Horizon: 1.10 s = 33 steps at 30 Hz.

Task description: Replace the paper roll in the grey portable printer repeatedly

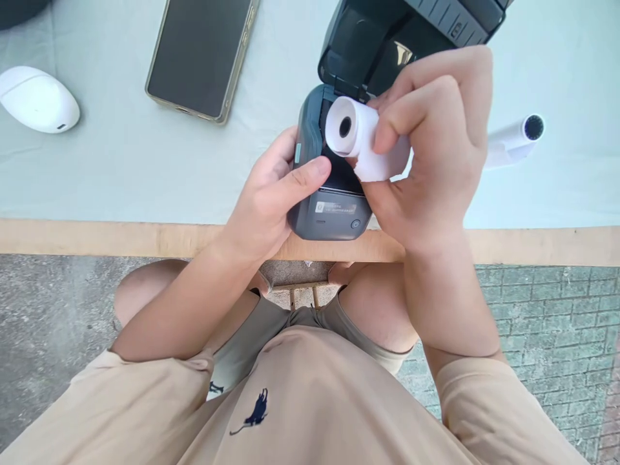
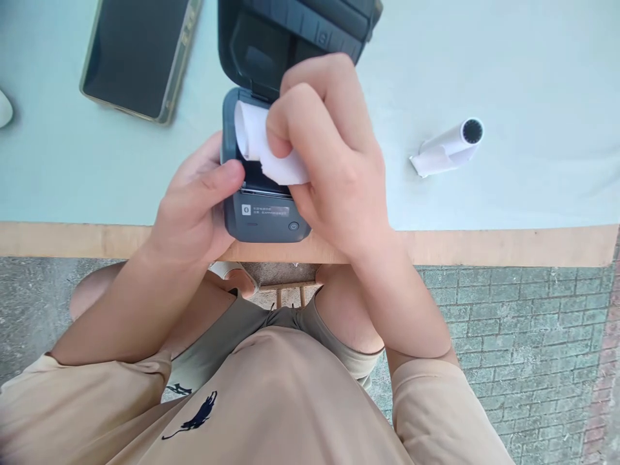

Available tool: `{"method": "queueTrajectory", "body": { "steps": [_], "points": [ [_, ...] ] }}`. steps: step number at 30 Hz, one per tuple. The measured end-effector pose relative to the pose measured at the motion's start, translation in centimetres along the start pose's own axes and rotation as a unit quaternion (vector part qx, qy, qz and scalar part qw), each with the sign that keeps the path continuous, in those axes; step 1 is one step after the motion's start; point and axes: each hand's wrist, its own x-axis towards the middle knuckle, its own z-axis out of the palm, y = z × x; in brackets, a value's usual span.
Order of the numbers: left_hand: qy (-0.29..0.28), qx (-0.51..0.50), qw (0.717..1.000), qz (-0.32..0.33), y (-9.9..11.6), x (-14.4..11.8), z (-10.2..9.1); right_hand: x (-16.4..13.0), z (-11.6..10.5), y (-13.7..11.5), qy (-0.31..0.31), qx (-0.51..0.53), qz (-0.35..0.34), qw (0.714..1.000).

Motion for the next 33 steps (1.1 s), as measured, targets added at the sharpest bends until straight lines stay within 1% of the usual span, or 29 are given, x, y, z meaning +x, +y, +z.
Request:
{"method": "queueTrajectory", "body": {
  "steps": [3,5,9,12,14,17,20,22,25,27,28,30,31,33],
  "points": [
    [0.004,0.002,1.000,-0.009,-0.1,0.0,-0.1,-0.1,-0.5,0.2,-0.041,-0.020,0.010,0.999],
    [0.003,0.004,1.000,-0.003,-0.3,0.1,-0.3,-0.3,-0.5,0.5,-0.048,-0.021,-0.001,0.999],
    [-0.015,0.013,1.000,0.012,-0.4,0.0,-0.4,-0.4,-0.5,0.9,-0.040,-0.015,-0.023,0.999],
    [0.005,0.013,1.000,0.000,-0.1,-0.2,0.0,-0.5,-0.8,0.8,-0.046,0.031,-0.046,0.997],
    [0.021,0.007,1.000,-0.013,0.2,-0.3,0.4,-0.5,-1.0,0.6,-0.048,0.044,-0.047,0.997],
    [0.034,-0.003,0.999,-0.030,0.4,-0.3,0.6,-0.7,-1.2,0.4,-0.008,0.017,-0.038,0.999],
    [0.033,-0.004,0.999,-0.035,0.4,-0.3,0.6,-0.8,-1.1,0.5,0.040,0.011,-0.066,0.997],
    [0.023,-0.001,0.999,-0.028,0.4,-0.2,0.5,-0.8,-0.9,0.8,0.029,0.016,-0.076,0.997],
    [0.010,0.006,1.000,-0.023,0.4,-0.2,0.4,-0.7,-0.7,1.0,0.006,-0.003,-0.050,0.999],
    [0.006,0.010,1.000,-0.027,0.3,-0.2,0.3,-0.7,-0.7,0.8,0.028,-0.012,-0.033,0.999],
    [0.007,0.009,1.000,-0.027,0.2,-0.1,0.2,-0.8,-0.7,0.6,0.047,-0.006,-0.038,0.998],
    [0.001,-0.002,1.000,-0.016,0.0,0.1,0.0,-1.0,-0.8,0.2,0.078,0.021,-0.072,0.994],
    [-0.002,-0.012,1.000,-0.008,-0.1,0.1,-0.1,-1.1,-0.8,0.0,0.081,0.033,-0.090,0.992],
    [-0.013,-0.029,1.000,0.003,-0.2,0.3,-0.3,-1.5,-0.9,-0.1,0.057,0.041,-0.124,0.990]
  ]
}}
